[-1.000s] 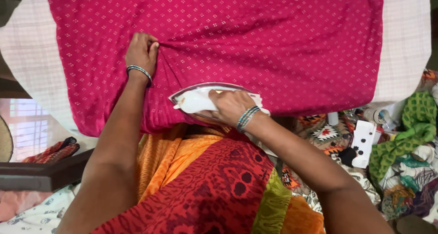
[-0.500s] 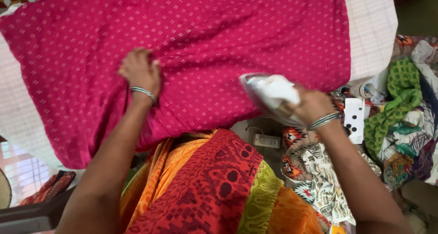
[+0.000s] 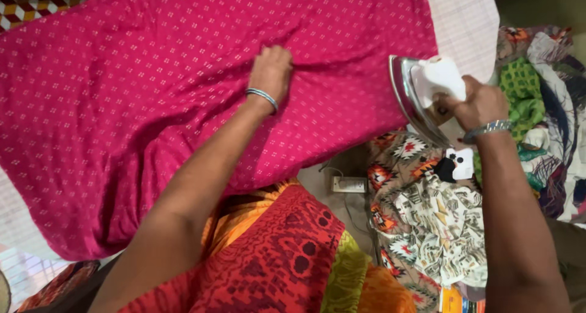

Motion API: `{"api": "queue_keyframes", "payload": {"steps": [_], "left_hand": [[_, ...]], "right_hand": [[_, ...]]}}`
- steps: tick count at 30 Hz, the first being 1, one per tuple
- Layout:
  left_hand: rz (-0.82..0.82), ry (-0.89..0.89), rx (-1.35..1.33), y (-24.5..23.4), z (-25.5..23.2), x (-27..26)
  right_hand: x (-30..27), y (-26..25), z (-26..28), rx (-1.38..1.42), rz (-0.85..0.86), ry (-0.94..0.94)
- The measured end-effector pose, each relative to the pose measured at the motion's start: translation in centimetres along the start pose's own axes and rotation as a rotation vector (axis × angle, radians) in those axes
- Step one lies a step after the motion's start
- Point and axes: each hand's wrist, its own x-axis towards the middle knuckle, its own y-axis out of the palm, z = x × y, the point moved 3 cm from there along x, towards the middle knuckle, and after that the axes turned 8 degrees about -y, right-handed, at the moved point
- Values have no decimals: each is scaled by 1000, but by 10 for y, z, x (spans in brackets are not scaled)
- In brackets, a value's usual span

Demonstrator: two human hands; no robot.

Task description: The person irons a pink patterned garment on an ironing board. They repeatedly smooth the fabric with one hand while moving a white electric iron with the other, repositioning the garment several times to cover different areas.

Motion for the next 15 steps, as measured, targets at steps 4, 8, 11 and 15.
{"api": "queue_keyframes", "payload": {"steps": [4, 8, 11, 15], "left_hand": [[-205, -61, -6, -20, 40, 26], [-275, -268, 143, -36, 90, 40], [-74, -393, 95, -36, 115, 27], [-62, -349, -72, -40, 121, 2]], "right_hand": [[-17, -20, 26, -49, -18, -57], [-29, -22, 62, 179, 118, -102], [-34, -2, 108, 174, 88, -302], [-42, 39, 162, 12, 171, -452]]}}
